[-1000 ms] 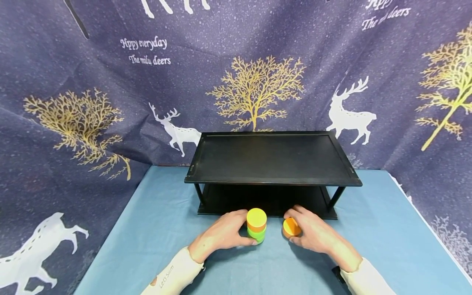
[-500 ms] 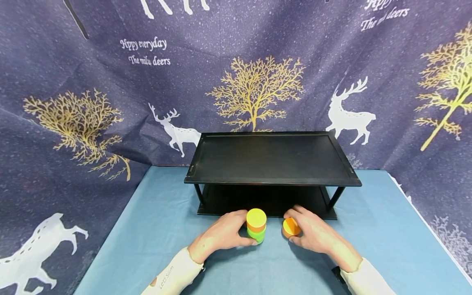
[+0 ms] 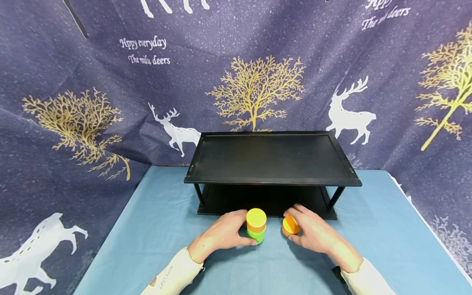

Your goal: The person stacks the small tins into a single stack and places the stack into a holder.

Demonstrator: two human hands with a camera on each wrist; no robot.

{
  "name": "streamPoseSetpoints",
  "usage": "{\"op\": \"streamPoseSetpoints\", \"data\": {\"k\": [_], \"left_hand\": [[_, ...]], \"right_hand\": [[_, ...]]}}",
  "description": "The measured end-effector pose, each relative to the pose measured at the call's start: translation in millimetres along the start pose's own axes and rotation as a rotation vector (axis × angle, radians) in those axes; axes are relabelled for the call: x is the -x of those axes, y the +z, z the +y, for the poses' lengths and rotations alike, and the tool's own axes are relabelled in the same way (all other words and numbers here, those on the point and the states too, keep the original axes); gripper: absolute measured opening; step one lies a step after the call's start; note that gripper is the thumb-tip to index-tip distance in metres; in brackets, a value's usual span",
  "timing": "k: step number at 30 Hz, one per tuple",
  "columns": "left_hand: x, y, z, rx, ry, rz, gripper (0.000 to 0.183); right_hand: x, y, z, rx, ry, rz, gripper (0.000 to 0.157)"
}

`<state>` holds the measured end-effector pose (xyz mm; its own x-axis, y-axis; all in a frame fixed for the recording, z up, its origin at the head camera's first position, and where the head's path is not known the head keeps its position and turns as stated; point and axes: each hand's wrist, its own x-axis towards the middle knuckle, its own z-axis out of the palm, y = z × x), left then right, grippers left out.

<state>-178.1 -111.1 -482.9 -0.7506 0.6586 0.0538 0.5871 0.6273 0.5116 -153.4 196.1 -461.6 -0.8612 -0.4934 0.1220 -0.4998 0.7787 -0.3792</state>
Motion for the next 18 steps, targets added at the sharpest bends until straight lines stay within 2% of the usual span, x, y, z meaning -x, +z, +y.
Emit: {"op": "streamPoseSetpoints", "data": {"k": [8, 18], "left_hand": [[-0.1, -0.2, -0.5, 0.005, -0.009, -0.008, 0.062], [-0.2, -0.5, -1.8, 0.007, 0.006, -0.003, 0.062]], "right_hand": [[-1.0, -2.8, -2.8, -0.001, 0.028, -0.025, 0.051], [-1.3, -4.6, -4.9, 0.004, 0.035, 0.0, 0.052]]}}
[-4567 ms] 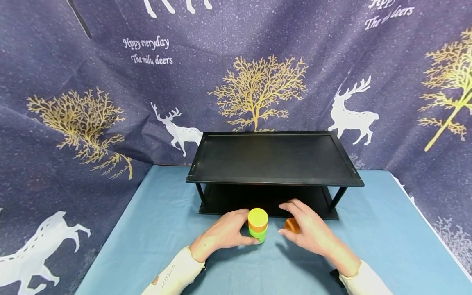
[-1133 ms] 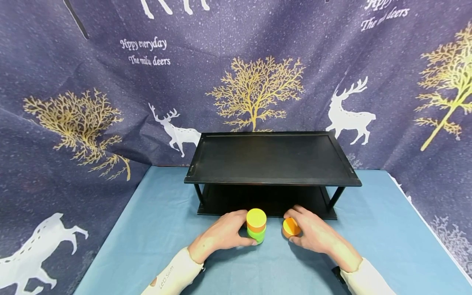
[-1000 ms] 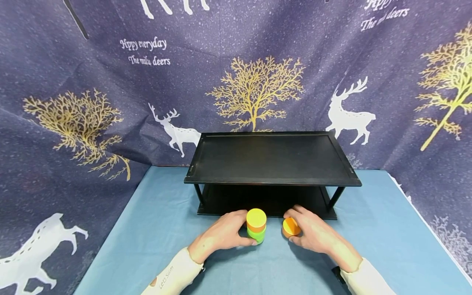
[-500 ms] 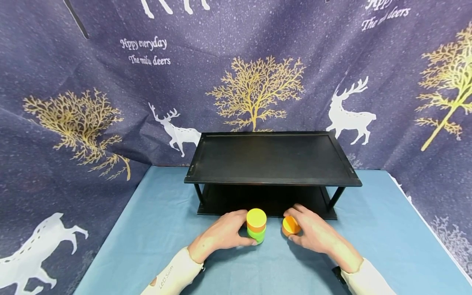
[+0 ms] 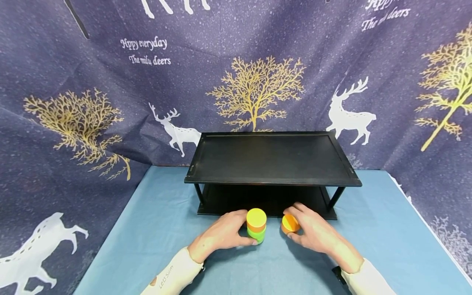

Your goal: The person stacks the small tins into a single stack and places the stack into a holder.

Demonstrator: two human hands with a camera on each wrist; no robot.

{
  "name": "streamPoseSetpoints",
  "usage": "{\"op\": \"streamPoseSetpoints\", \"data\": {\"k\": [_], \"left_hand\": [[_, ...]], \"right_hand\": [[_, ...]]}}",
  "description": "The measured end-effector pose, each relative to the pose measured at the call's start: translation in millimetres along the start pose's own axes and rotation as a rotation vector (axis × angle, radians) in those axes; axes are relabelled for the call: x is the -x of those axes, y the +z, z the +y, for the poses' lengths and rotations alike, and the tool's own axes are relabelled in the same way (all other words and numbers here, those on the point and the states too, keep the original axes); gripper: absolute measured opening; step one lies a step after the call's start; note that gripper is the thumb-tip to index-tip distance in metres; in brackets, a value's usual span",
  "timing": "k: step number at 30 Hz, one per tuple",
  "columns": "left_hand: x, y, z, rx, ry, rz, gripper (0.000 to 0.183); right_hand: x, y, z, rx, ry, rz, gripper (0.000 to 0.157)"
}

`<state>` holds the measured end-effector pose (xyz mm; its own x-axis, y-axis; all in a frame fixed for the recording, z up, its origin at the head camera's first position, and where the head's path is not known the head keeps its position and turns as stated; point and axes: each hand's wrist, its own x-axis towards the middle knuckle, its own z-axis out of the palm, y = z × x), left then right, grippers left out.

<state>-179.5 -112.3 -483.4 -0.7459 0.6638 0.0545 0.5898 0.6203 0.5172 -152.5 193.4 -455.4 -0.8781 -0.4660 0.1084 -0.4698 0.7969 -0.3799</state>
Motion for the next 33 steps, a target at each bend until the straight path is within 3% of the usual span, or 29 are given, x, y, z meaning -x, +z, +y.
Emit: {"op": "streamPoseSetpoints", "data": {"k": [33], "left_hand": [[1.4, 0.2, 0.2, -0.009, -0.003, 0.009, 0.062]], "right_hand": [[3.5, -3.3, -5.7, -0.015, -0.079, 0.147, 0.055]]}}
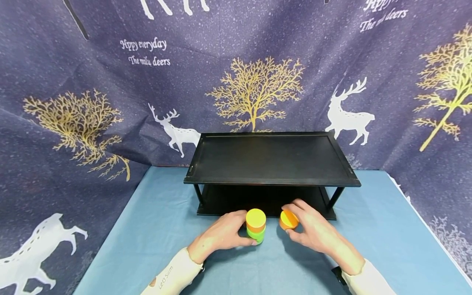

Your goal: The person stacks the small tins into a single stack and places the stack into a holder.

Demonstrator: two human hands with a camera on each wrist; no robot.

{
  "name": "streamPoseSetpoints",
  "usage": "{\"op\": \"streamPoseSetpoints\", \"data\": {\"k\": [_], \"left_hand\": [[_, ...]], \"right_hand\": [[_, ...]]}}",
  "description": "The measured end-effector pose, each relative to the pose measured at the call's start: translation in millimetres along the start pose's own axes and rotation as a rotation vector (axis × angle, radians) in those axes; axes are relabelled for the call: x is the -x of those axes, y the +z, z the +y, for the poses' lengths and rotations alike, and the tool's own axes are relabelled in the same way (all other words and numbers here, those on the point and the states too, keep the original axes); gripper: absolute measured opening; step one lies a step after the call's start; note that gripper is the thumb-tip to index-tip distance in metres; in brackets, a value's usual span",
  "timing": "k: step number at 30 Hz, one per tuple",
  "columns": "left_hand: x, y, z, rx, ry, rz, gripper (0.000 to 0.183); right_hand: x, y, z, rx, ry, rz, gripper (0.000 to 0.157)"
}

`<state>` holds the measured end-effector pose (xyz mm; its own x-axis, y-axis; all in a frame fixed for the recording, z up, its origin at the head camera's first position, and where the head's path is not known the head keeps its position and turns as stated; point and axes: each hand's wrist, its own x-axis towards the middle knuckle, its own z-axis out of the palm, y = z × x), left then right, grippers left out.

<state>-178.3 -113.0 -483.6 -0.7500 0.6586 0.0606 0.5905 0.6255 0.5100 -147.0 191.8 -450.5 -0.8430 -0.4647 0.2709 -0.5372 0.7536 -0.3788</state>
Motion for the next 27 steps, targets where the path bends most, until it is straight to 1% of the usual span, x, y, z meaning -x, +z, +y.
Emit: {"op": "streamPoseSetpoints", "data": {"k": [10, 19, 27], "left_hand": [[-0.6, -0.4, 0.2, 0.005, 0.0, -0.003, 0.062], [-0.9, 0.0, 1.2, 0.019, -0.007, -0.01, 0.062], [-1.3, 1.0, 0.1, 0.017, -0.008, -0.008, 0.063]], "right_hand": [[-0.8, 0.3, 0.4, -0.007, -0.025, 0.054, 0.056], [-1.3, -2.4, -1.7, -0.019, -0.024, 0.079, 0.056], [-0.6, -2.5, -3.3, -0.037, -0.05, 0.134, 0.057]]}}
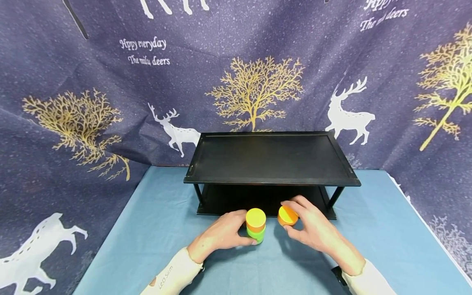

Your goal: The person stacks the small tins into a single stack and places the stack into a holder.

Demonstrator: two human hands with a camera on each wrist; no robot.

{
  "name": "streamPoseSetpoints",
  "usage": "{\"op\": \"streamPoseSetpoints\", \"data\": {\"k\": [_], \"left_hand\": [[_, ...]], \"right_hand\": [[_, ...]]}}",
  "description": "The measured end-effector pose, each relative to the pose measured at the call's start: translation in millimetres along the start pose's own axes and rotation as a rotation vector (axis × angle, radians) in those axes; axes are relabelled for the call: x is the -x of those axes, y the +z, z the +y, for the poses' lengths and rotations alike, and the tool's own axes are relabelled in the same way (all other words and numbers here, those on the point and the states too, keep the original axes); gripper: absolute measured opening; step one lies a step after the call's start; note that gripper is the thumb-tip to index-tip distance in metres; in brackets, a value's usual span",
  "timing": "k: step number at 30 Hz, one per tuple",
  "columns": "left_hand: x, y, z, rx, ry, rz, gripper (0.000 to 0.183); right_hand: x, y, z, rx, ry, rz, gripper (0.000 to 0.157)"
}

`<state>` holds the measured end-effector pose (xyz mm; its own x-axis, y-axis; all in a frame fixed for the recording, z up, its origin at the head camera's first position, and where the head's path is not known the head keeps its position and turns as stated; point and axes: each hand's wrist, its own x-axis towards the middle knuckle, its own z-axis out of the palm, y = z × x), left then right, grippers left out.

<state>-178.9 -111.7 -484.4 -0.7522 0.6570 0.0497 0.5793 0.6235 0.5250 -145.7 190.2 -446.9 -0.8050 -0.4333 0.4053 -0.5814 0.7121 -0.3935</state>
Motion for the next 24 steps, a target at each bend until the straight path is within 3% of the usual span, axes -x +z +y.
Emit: {"op": "streamPoseSetpoints", "data": {"k": [10, 24], "left_hand": [[-0.4, -0.8, 0.6, 0.009, -0.006, -0.001, 0.065], [0.0, -1.1, -0.3, 0.004, -0.008, -0.008, 0.065]], "right_hand": [[-0.4, 0.3, -1.0, -0.009, -0.061, 0.068, 0.057], [-0.8, -1.2, -3.2, -0.017, -0.07, 0.115, 0.057]]}}
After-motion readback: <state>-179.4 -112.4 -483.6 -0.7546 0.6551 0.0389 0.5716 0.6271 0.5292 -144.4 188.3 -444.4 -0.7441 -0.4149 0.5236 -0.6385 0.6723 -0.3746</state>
